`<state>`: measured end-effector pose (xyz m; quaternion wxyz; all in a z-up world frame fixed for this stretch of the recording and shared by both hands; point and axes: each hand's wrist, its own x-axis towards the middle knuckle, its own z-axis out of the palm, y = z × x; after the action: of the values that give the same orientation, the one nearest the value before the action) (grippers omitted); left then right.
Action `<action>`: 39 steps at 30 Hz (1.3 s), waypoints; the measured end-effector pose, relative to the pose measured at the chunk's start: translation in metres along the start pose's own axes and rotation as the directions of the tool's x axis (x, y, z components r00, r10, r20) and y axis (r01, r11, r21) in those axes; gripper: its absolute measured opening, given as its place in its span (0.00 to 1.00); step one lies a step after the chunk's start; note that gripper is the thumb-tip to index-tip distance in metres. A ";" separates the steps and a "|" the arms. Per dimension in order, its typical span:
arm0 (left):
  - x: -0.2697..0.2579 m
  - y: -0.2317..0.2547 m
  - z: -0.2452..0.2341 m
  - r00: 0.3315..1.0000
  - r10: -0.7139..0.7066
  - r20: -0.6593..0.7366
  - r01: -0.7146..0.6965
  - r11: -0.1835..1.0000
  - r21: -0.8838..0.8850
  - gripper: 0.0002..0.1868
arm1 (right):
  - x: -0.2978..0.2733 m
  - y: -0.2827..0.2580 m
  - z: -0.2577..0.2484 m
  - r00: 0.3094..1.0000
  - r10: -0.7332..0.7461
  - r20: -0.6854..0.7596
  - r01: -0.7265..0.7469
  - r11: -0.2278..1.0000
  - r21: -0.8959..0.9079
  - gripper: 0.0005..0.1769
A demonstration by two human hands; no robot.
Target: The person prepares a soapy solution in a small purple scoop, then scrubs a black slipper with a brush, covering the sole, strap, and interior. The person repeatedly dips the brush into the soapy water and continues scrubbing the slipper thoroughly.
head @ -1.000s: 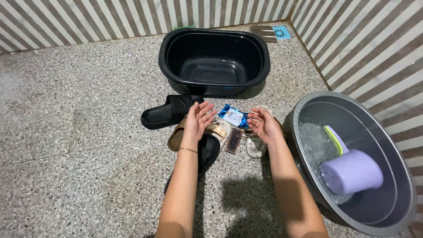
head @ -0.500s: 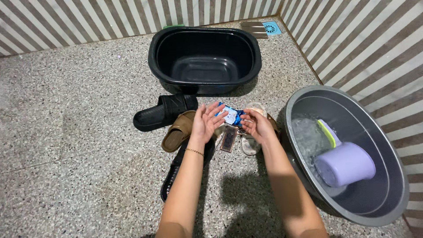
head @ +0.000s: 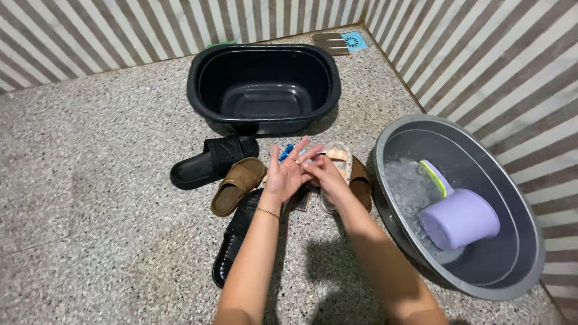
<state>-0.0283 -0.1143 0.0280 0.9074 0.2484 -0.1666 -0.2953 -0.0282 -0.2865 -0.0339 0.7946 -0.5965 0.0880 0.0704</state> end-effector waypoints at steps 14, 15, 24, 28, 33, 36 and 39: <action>0.029 -0.035 -0.021 0.981 -0.142 -0.132 0.191 0.834 0.517 0.40 | 0.013 -0.067 -0.109 0.980 -0.189 -0.060 0.118 0.799 -0.590 0.29; 0.031 -0.040 -0.042 0.969 -0.101 -0.225 0.220 0.765 0.605 0.38 | 0.025 -0.079 -0.145 0.931 -0.365 -0.008 0.258 0.672 -0.694 0.26; -0.027 -0.092 -0.142 0.807 0.151 -0.572 0.552 -0.538 0.637 0.26 | -0.042 -0.054 -0.327 0.959 0.192 -0.208 0.032 -0.803 -0.596 0.15; -0.056 -0.109 -0.147 0.918 0.332 -0.218 0.397 -0.767 0.505 0.17 | -0.029 -0.040 -0.312 0.897 0.286 -0.338 0.116 -0.889 -0.444 0.19; -0.071 -0.071 -0.141 0.848 0.355 -0.394 0.502 -0.778 0.379 0.19 | -0.026 -0.054 -0.335 0.915 0.225 -0.334 0.207 -0.974 -0.091 0.42; -0.071 -0.047 -0.131 0.697 0.292 -0.656 0.614 -0.715 0.334 0.19 | -0.027 -0.063 -0.350 0.897 0.242 -0.369 0.187 -0.966 -0.179 0.40; -0.068 -0.040 -0.127 0.598 0.277 -0.752 0.662 -0.700 0.268 0.22 | -0.041 -0.086 -0.367 0.853 0.242 -0.462 0.107 -0.948 -0.298 0.38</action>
<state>-0.0421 -0.0555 -0.1095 -0.0231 0.9804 0.0412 -0.1911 -0.0705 -0.6628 -0.0445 -0.4738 -0.8074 0.0239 0.3507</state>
